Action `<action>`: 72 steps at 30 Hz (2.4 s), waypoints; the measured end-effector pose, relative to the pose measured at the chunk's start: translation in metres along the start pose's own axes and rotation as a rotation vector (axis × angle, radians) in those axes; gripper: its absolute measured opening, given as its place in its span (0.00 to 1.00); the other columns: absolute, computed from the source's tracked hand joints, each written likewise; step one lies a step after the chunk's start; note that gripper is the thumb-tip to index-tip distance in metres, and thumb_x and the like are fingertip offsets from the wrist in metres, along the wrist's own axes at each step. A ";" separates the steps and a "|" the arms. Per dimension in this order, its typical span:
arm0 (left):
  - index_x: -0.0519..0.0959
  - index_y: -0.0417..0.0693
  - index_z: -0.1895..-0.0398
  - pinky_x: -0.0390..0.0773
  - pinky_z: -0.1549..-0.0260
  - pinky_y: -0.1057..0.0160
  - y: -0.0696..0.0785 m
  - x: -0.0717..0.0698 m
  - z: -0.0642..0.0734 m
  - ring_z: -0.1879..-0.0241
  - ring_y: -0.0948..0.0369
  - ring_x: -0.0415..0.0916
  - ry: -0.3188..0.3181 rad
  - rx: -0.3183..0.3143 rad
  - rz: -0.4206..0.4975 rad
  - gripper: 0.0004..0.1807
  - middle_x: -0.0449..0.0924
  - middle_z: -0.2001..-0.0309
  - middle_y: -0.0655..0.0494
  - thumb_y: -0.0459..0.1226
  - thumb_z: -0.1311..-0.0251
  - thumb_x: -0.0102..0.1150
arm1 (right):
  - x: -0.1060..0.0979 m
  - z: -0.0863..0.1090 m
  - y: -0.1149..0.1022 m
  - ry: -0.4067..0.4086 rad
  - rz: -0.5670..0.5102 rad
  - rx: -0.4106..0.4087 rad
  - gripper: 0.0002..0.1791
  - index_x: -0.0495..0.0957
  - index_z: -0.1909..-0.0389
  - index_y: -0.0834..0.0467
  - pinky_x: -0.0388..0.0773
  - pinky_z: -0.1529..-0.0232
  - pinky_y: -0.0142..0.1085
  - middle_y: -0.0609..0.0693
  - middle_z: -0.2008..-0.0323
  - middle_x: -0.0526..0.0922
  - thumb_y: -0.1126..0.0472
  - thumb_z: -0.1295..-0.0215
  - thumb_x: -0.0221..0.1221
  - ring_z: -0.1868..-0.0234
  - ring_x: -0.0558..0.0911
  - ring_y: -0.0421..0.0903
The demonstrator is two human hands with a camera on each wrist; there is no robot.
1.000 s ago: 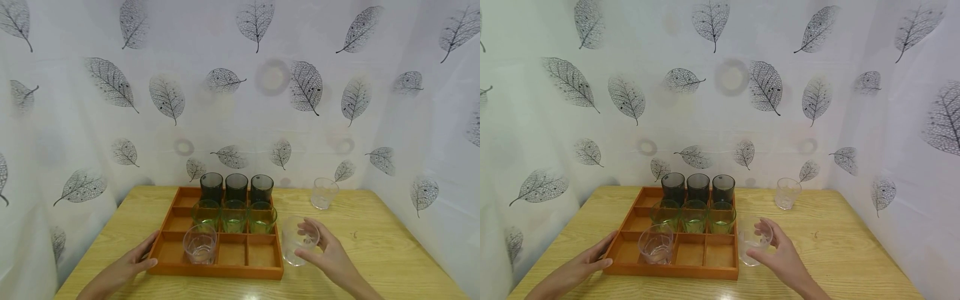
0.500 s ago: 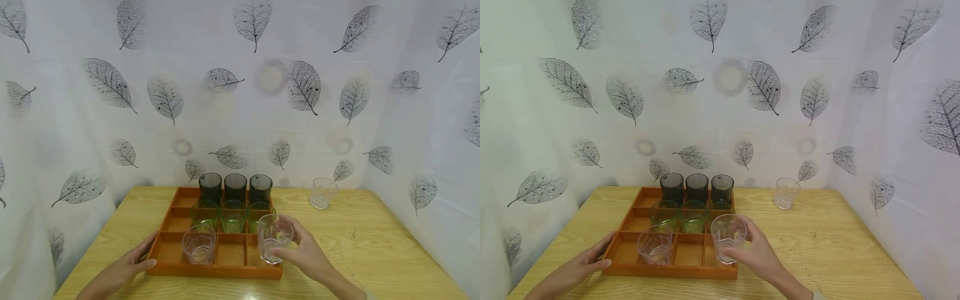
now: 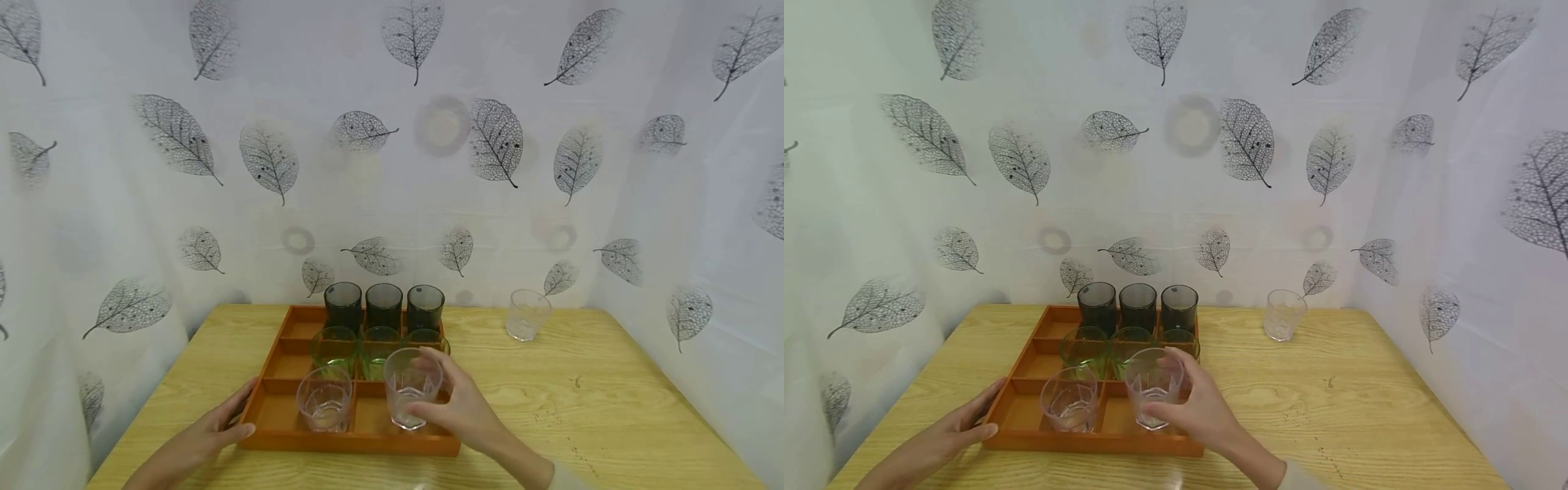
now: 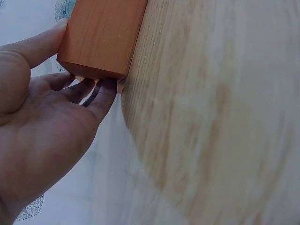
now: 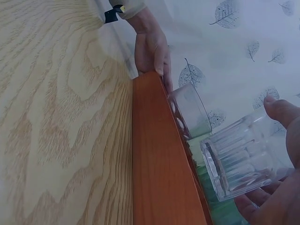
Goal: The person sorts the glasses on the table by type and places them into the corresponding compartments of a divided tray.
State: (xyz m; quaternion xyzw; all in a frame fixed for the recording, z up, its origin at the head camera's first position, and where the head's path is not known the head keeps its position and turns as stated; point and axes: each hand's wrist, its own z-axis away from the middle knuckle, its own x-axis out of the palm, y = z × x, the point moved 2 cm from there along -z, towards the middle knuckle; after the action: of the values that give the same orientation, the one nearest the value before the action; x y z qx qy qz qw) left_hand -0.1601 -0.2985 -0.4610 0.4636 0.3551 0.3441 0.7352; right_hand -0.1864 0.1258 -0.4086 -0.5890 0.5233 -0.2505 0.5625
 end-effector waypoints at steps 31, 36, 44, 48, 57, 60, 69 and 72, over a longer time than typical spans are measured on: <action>0.25 0.46 0.17 0.55 0.32 0.33 -0.002 -0.002 0.000 0.24 0.30 0.24 -0.009 0.016 0.004 0.42 0.18 0.19 0.36 0.43 0.16 0.40 | 0.040 -0.014 0.005 -0.032 -0.016 0.024 0.47 0.65 0.25 0.61 0.74 0.36 0.40 0.56 0.35 0.78 0.58 0.43 0.78 0.35 0.77 0.54; 0.24 0.45 0.17 0.56 0.32 0.36 0.000 -0.001 0.000 0.24 0.30 0.23 -0.016 0.022 0.007 0.42 0.18 0.20 0.36 0.43 0.16 0.40 | 0.041 -0.012 0.008 -0.032 0.004 0.052 0.49 0.64 0.25 0.61 0.73 0.36 0.39 0.55 0.35 0.77 0.57 0.44 0.78 0.34 0.76 0.54; 0.24 0.45 0.17 0.55 0.32 0.34 0.000 0.000 -0.001 0.24 0.30 0.23 -0.016 0.017 0.010 0.43 0.18 0.20 0.35 0.43 0.16 0.41 | 0.044 -0.010 0.010 -0.029 0.090 0.080 0.51 0.64 0.25 0.62 0.76 0.41 0.44 0.53 0.38 0.79 0.53 0.46 0.80 0.38 0.79 0.53; 0.25 0.46 0.17 0.54 0.32 0.32 -0.001 0.000 -0.001 0.23 0.29 0.24 -0.007 0.009 0.010 0.43 0.19 0.19 0.35 0.43 0.16 0.42 | 0.045 -0.010 0.011 -0.015 0.161 0.089 0.52 0.65 0.25 0.62 0.79 0.45 0.46 0.53 0.40 0.80 0.50 0.47 0.80 0.40 0.80 0.54; 0.26 0.46 0.17 0.57 0.32 0.35 -0.003 -0.001 -0.001 0.23 0.29 0.24 -0.006 0.010 -0.006 0.43 0.20 0.19 0.35 0.43 0.16 0.42 | 0.047 -0.007 0.012 -0.010 0.245 0.090 0.53 0.64 0.26 0.64 0.81 0.49 0.44 0.56 0.40 0.80 0.47 0.46 0.79 0.43 0.81 0.54; 0.25 0.46 0.17 0.55 0.32 0.33 -0.003 -0.001 -0.001 0.24 0.29 0.24 -0.009 0.009 -0.002 0.43 0.19 0.19 0.35 0.43 0.16 0.42 | 0.046 -0.006 0.011 0.010 0.245 0.082 0.51 0.65 0.26 0.64 0.80 0.48 0.42 0.57 0.38 0.78 0.47 0.46 0.78 0.42 0.80 0.54; 0.25 0.47 0.17 0.51 0.32 0.30 0.000 -0.001 0.001 0.24 0.30 0.23 0.001 0.012 0.000 0.44 0.19 0.19 0.36 0.44 0.17 0.42 | 0.037 -0.002 0.007 0.027 0.146 0.056 0.39 0.68 0.28 0.63 0.77 0.41 0.47 0.57 0.38 0.78 0.55 0.35 0.72 0.38 0.77 0.55; 0.25 0.47 0.17 0.52 0.31 0.32 0.001 0.000 0.002 0.23 0.31 0.24 0.005 0.010 -0.002 0.44 0.20 0.19 0.37 0.44 0.17 0.43 | 0.033 0.001 0.008 0.049 0.116 0.047 0.36 0.69 0.29 0.62 0.77 0.41 0.46 0.56 0.39 0.79 0.59 0.34 0.71 0.40 0.78 0.55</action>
State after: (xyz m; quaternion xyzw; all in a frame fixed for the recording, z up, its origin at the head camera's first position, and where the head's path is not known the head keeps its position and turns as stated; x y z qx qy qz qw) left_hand -0.1590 -0.2987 -0.4595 0.4659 0.3592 0.3428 0.7324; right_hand -0.1775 0.0981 -0.4255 -0.5378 0.5643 -0.2441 0.5768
